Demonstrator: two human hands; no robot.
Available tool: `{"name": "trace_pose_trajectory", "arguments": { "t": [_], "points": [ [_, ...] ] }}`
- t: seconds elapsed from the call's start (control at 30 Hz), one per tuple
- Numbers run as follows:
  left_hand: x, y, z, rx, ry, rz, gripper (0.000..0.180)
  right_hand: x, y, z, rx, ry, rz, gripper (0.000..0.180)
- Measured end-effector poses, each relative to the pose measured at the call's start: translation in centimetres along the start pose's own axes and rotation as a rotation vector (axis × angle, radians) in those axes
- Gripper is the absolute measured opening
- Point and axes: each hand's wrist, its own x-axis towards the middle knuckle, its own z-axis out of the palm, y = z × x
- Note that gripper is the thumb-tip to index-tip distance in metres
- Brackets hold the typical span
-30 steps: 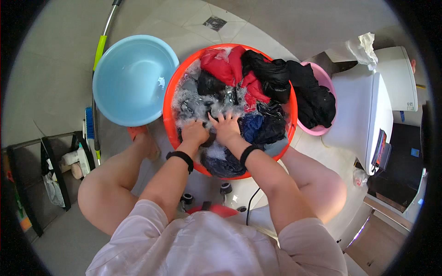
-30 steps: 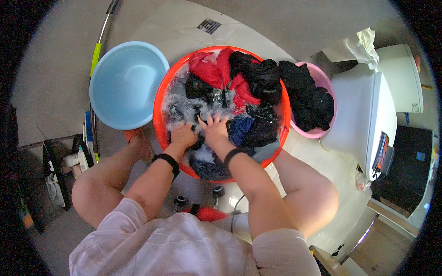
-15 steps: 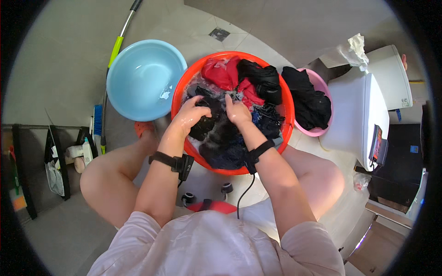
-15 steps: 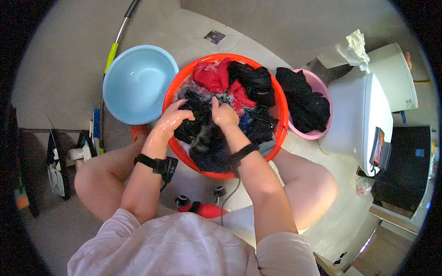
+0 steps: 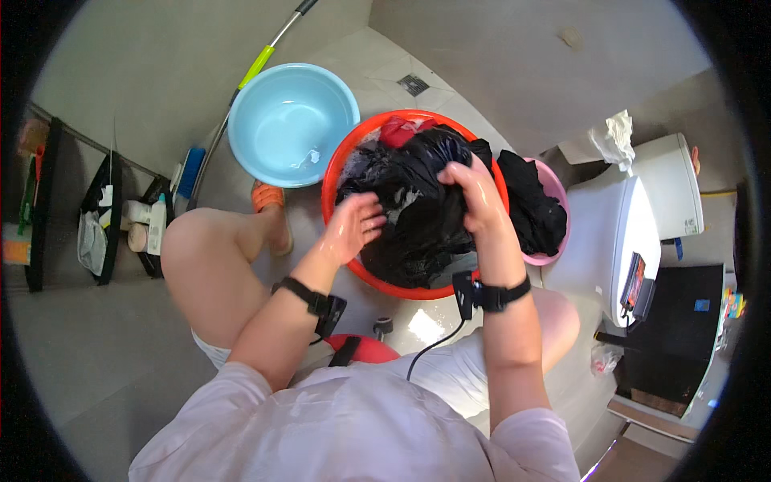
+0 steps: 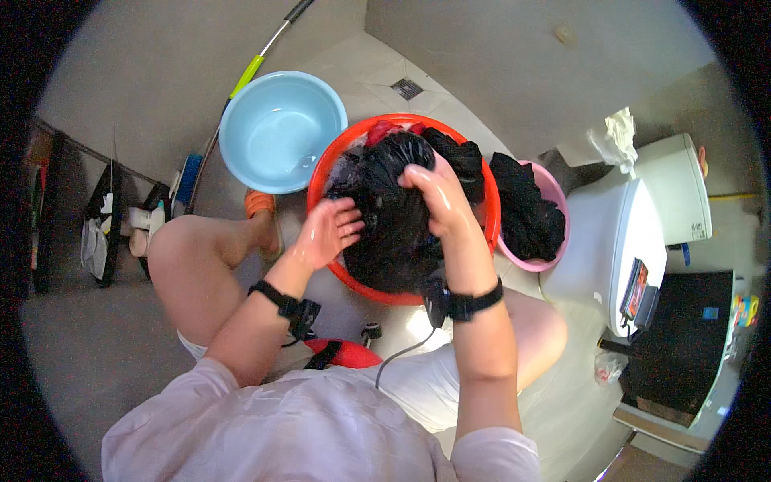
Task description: The person hand washes several dark and red garments in a red basin filled with soapy water. They repeatedly submerge, agitate, and wring the clothes, then transfer them into a pink basin. A blue basin is also used to move additional items into the red basin.
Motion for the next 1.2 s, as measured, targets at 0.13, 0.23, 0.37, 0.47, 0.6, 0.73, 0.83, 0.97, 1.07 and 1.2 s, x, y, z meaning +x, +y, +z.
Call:
{"name": "trace_pose_trajectory", "arguments": {
  "t": [0.13,0.23,0.37,0.47,0.6,0.73,0.83,0.97,1.07,1.2],
  "points": [
    [3.8,2.3,1.9,-0.429,-0.058,0.047,0.073,-5.2,1.1,2.1,-0.106,0.091,0.036,0.050],
    [5.5,1.4,2.5,-0.368,0.009,0.019,0.062,-7.4,4.7,3.3,-0.267,-0.001,0.154,0.055],
    [6.8,-2.4,1.2,-0.561,-0.302,-0.246,0.045,-6.1,11.0,7.1,-0.955,0.444,-0.240,0.061],
    [7.3,-4.0,0.7,-0.715,-0.410,-0.213,0.038,-3.5,14.5,8.3,-1.248,0.492,-0.298,0.063],
    [7.2,-4.4,2.6,-0.226,0.202,0.108,0.031,3.9,16.0,1.1,-1.003,0.459,0.088,0.057],
    [6.2,-3.7,3.5,0.145,0.002,0.222,0.035,9.1,15.5,-6.6,-0.853,0.491,0.415,0.049],
    [6.3,-3.0,1.7,0.178,0.070,0.239,0.035,8.9,14.3,-8.7,-1.399,0.591,0.314,0.053],
    [8.0,-3.2,-1.2,-0.137,0.340,-0.116,0.073,7.4,16.7,-5.8,-1.932,-0.005,-0.154,0.069],
    [9.3,-4.5,-2.2,-0.036,0.343,-0.083,0.074,8.7,21.9,-3.1,-1.992,-0.396,0.313,0.082],
    [9.9,-5.6,-2.9,-0.065,0.383,-0.090,0.071,11.9,25.7,-4.6,-2.008,-0.609,0.493,0.058]
  ]
}}
